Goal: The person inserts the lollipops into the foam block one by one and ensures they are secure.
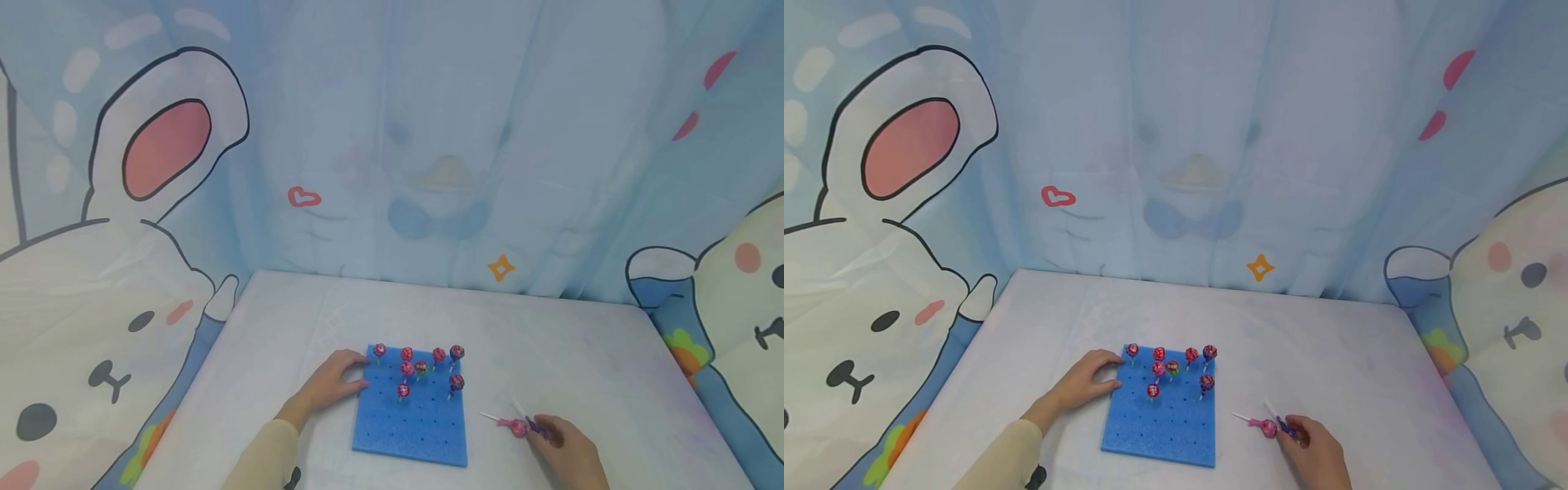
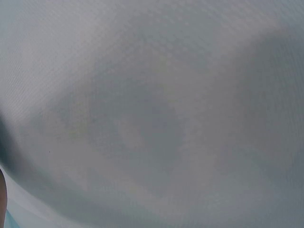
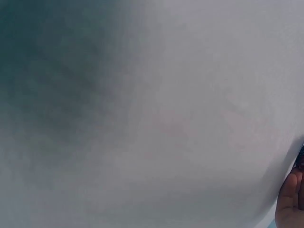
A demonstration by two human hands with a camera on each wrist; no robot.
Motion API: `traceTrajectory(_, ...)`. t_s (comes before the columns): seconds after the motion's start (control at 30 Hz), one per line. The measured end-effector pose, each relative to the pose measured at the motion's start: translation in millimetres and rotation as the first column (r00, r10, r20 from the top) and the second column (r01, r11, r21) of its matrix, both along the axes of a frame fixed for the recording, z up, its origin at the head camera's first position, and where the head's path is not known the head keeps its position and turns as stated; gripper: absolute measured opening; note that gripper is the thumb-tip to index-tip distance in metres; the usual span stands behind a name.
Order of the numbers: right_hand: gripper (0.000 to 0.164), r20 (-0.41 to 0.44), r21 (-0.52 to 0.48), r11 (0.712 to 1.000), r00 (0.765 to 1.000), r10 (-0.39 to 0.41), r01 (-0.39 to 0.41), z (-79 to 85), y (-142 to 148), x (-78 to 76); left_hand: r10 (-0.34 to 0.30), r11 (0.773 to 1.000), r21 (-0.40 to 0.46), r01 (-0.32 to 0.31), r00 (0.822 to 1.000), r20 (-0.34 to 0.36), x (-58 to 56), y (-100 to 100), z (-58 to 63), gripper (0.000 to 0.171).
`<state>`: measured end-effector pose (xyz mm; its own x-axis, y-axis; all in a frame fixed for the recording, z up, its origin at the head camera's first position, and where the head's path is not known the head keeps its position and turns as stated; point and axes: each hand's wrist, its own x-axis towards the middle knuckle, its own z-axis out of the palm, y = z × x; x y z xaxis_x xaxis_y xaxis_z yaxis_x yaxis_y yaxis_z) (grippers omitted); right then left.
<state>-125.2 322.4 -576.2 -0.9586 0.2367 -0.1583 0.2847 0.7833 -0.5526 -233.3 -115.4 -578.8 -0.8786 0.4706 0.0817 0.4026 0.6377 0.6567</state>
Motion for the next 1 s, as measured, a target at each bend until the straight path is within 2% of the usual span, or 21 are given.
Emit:
traceTrajectory(0.3,0.045,-0.043,-0.002,1.0,0.999,-0.02,0.02,7.0,1,-7.9,-0.001,1.0,0.003,0.001,1.0,0.005,1.1,0,0.7,0.045)
traceTrajectory(0.53,0.04,-0.096,-0.013,1.0,0.995,0.007,-0.008,13.4,-1,-14.5,0.0,1.0,0.004,0.0,1.0,-0.005,0.9,0,-0.4,0.044)
traceTrajectory(0.73,0.04,-0.22,0.001,0.998,0.974,0.056,-0.058,17.7,-6,-14.2,0.003,1.0,0.001,-0.003,1.0,-0.005,0.1,0,-3.7,0.045)
traceTrajectory(1.0,0.038,-0.303,-0.086,0.995,0.953,0.02,-0.048,27.5,-15,-20.2,0.01,1.0,0.004,-0.01,1.0,0.01,-1.2,-1,-3.5,0.045)
